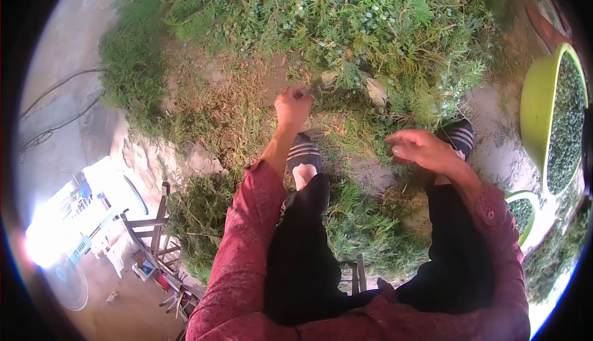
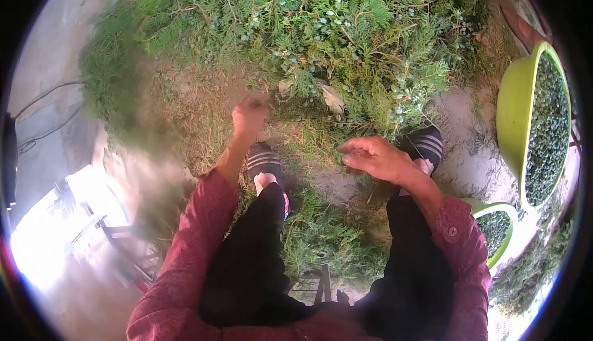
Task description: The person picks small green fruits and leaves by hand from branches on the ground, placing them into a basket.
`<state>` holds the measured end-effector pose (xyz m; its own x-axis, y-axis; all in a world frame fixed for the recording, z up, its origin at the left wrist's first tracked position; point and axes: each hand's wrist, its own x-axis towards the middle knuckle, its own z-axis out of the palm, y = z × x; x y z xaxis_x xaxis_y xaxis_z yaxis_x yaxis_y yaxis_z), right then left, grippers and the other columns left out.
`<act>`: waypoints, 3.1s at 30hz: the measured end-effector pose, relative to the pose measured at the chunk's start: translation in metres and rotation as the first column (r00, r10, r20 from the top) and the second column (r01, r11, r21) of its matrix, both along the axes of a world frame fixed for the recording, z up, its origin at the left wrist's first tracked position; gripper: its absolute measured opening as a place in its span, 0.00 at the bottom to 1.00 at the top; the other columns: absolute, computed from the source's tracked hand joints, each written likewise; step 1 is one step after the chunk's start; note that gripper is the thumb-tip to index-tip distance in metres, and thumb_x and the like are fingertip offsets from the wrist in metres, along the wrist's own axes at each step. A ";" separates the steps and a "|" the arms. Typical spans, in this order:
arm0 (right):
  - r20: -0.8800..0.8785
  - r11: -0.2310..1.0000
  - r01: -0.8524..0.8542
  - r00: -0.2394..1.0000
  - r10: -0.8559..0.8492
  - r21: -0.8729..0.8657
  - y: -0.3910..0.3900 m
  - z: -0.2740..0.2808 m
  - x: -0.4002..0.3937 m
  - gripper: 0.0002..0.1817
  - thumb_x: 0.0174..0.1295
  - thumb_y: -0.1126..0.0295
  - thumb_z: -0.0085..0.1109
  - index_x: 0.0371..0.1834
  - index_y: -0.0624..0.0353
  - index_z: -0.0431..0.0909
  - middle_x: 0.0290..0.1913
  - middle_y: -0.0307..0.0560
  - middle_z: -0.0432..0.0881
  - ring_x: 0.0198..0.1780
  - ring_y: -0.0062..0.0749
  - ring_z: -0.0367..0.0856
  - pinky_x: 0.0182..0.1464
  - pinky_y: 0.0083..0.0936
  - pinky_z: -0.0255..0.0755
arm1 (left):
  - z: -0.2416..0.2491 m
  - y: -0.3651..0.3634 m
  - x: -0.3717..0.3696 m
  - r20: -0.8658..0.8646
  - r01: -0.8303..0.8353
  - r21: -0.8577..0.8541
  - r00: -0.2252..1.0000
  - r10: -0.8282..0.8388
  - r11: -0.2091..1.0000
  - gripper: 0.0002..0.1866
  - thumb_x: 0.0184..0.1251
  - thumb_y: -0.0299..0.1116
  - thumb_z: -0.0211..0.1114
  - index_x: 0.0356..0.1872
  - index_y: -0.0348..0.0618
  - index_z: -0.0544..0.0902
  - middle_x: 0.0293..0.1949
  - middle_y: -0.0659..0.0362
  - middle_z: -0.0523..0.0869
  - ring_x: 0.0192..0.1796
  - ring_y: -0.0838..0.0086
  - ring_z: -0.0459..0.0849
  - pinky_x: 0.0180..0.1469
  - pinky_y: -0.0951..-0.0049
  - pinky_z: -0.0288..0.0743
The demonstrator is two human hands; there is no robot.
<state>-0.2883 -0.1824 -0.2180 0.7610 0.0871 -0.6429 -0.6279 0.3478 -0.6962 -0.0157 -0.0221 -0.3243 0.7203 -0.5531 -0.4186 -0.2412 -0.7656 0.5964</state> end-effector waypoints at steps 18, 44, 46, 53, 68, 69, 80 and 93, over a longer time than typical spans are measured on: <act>-0.274 0.721 0.552 0.834 -0.479 0.419 -0.003 -0.016 -0.010 0.10 0.57 0.63 0.54 0.37 0.56 0.75 0.33 0.38 0.79 0.31 0.22 0.76 0.29 0.22 0.70 | 0.120 -0.088 -0.118 -0.137 0.465 -0.440 0.811 -0.569 0.768 0.16 0.49 0.31 0.68 0.38 0.36 0.76 0.30 0.55 0.78 0.23 0.77 0.77 0.25 0.77 0.72; -0.017 0.766 0.641 0.767 -0.641 0.045 -0.045 0.005 -0.099 0.21 0.52 0.58 0.63 0.43 0.62 0.74 0.22 0.33 0.70 0.20 0.15 0.66 0.21 0.15 0.64 | 0.226 -0.093 -0.090 -0.735 -0.372 -0.502 0.659 -0.159 0.781 0.10 0.58 0.26 0.58 0.42 0.42 0.76 0.27 0.63 0.79 0.22 0.78 0.75 0.22 0.74 0.71; -0.053 0.708 0.684 0.712 -0.700 -0.175 -0.047 -0.006 -0.102 0.22 0.51 0.59 0.64 0.44 0.62 0.74 0.23 0.34 0.72 0.19 0.15 0.67 0.21 0.16 0.64 | 0.219 -0.087 -0.072 -0.721 -0.342 -0.530 0.664 -0.199 0.776 0.09 0.58 0.26 0.59 0.41 0.42 0.76 0.27 0.62 0.79 0.22 0.77 0.75 0.22 0.73 0.71; -0.181 0.427 0.031 0.877 -0.446 -0.904 -0.053 -0.083 -0.095 0.24 0.46 0.62 0.59 0.46 0.63 0.72 0.38 0.59 0.78 0.44 0.49 0.77 0.47 0.36 0.70 | 0.231 -0.095 -0.062 0.141 0.194 0.007 0.971 -0.193 0.981 0.09 0.54 0.30 0.64 0.36 0.41 0.78 0.27 0.61 0.80 0.20 0.79 0.74 0.22 0.78 0.70; 0.515 0.559 0.622 0.778 -0.360 -0.548 -0.061 0.051 -0.060 0.13 0.47 0.83 0.50 0.37 0.60 0.73 0.31 0.39 0.75 0.32 0.16 0.73 0.35 0.17 0.68 | 0.182 -0.098 -0.098 -0.564 0.128 -0.276 0.781 -0.268 0.953 0.19 0.60 0.40 0.60 0.43 0.34 0.77 0.37 0.54 0.82 0.37 0.72 0.80 0.42 0.71 0.73; 0.585 0.551 0.686 0.714 -0.384 -0.475 -0.058 0.053 -0.052 0.12 0.47 0.84 0.48 0.36 0.61 0.72 0.30 0.39 0.75 0.34 0.16 0.73 0.36 0.18 0.69 | 0.175 -0.099 -0.105 -0.696 0.084 -0.228 0.683 -0.222 0.970 0.20 0.59 0.42 0.60 0.43 0.34 0.77 0.37 0.54 0.81 0.38 0.71 0.79 0.43 0.70 0.73; 0.454 0.817 0.560 0.769 -0.450 -0.139 -0.046 0.054 -0.030 0.15 0.55 0.86 0.38 0.42 0.58 0.69 0.22 0.39 0.74 0.21 0.16 0.76 0.23 0.16 0.72 | 0.181 -0.109 -0.165 -0.997 -0.144 -0.075 -0.011 -0.078 0.987 0.15 0.57 0.38 0.63 0.42 0.41 0.75 0.34 0.58 0.80 0.35 0.73 0.80 0.35 0.71 0.76; -0.117 0.251 0.572 0.529 -0.841 0.781 -0.044 0.016 -0.050 0.49 0.52 0.34 0.44 0.67 0.58 0.44 0.58 0.57 0.62 0.56 0.42 0.68 0.56 0.39 0.66 | 0.174 -0.102 -0.115 -0.948 -0.509 -0.142 0.316 0.030 0.849 0.07 0.57 0.29 0.61 0.35 0.40 0.75 0.29 0.56 0.78 0.26 0.71 0.75 0.32 0.67 0.72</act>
